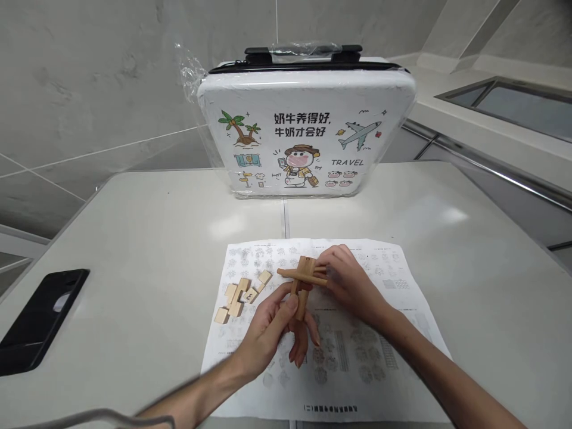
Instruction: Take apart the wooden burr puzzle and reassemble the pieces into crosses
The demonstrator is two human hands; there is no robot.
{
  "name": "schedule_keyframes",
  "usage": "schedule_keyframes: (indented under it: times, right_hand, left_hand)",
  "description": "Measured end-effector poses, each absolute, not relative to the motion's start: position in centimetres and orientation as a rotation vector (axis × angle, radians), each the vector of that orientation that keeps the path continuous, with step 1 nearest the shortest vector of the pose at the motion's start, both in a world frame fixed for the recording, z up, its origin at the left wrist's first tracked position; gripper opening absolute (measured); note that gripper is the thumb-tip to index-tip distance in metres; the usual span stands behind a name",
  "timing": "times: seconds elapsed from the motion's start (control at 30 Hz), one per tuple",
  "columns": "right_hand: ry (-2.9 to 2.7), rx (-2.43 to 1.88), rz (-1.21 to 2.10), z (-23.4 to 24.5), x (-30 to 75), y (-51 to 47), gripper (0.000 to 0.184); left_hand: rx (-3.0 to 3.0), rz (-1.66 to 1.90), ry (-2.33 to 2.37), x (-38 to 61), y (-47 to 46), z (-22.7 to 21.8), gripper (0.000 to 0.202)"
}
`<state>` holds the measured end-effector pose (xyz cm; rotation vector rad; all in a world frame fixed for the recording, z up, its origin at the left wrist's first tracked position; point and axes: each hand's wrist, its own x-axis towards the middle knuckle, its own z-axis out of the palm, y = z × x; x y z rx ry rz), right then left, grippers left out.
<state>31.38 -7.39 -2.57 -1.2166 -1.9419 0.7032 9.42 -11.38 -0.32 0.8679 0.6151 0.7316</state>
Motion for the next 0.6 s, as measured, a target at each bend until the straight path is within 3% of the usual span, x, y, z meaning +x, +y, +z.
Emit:
schedule_keyframes:
  times: [0.3, 0.6]
  right_hand:
    - [-0.93, -1.146, 1.414, -1.1, 31.9, -7.2, 0.037]
    - [-0.871, -1.011, 1.719, -1.0, 33.2, -6.8, 0.035]
  left_hand:
    - [0.844, 0.746, 0.595, 9.5, -11.2, -0.8, 0.041]
    - [0.781, 0.79, 0.675, 9.9, -10.8, 0.0, 0.037]
